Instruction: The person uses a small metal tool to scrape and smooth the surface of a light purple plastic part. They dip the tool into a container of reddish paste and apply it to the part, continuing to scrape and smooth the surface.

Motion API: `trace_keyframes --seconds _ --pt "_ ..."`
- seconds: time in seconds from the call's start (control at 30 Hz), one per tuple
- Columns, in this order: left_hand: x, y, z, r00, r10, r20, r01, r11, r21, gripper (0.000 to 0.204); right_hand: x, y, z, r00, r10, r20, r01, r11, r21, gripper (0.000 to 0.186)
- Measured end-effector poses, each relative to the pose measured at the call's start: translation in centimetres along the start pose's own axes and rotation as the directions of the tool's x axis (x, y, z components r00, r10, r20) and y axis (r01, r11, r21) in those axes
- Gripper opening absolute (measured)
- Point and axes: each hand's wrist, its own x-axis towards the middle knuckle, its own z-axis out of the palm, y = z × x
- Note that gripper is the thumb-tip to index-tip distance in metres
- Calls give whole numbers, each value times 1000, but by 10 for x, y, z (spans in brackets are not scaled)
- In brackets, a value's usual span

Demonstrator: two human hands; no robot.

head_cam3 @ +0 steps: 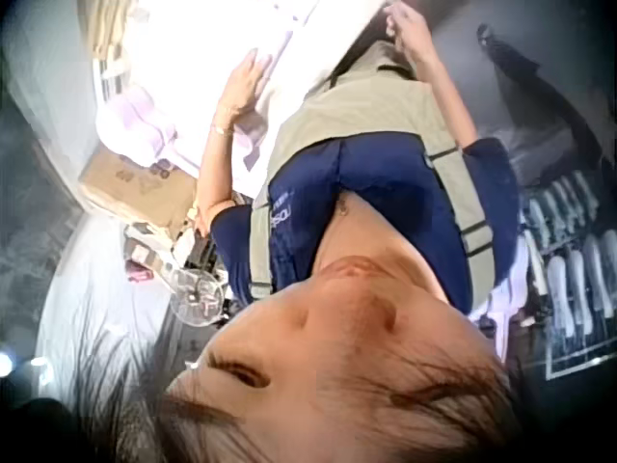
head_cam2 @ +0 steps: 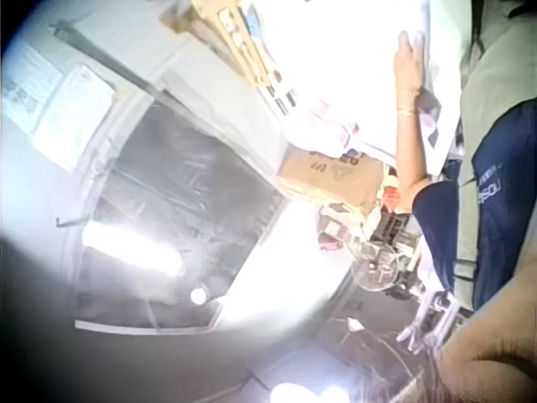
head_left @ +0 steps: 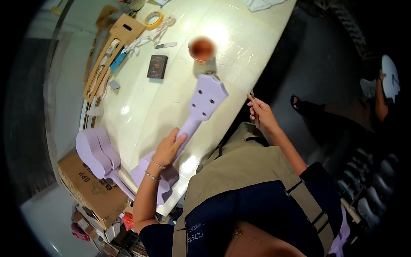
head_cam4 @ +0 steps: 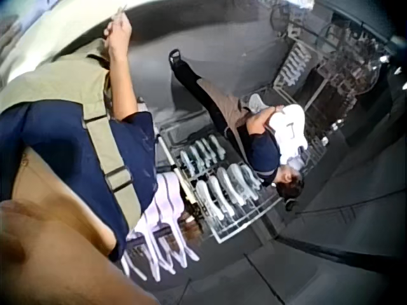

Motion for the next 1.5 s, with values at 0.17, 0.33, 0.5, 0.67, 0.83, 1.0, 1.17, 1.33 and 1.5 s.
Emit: trace_keyframes --seconds 0.17,0.33,0.5,0.67,0.83,1.0,1.17,1.33,1.5 --pt "55 8 70 987 -19 161 -39 937 348 54 -41 1 -15 995 -26 -101 40 990 133 41" --pt "79 -8 103 944 330 32 -285 758 587 53 -58 32 -12 921 -240 -306 197 967 -165 32" --pt "82 -7 121 917 399 -5 -226 530 817 47 -66 53 -3 897 -327 -298 216 911 -352 31" --pt "82 28 120 861 486 -153 -221 627 747 49 -60 54 8 829 -444 -341 281 856 -433 29" --pt "94 30 133 854 508 -107 -328 687 649 44 -57 54 7 761 -597 -255 283 658 -698 27" --pt "99 36 131 882 459 -109 -304 730 613 40 -51 55 6 688 -683 -245 242 533 -811 29" --pt "98 33 133 892 432 -129 -269 740 616 40 -46 53 4 638 -749 -179 209 392 -896 33" --pt "100 32 132 899 421 -121 -280 764 581 39 -35 58 5 608 -783 -132 219 325 -920 35" --pt "100 33 130 900 421 -111 -293 774 561 38 -29 65 0 538 -842 -34 145 132 -981 38"
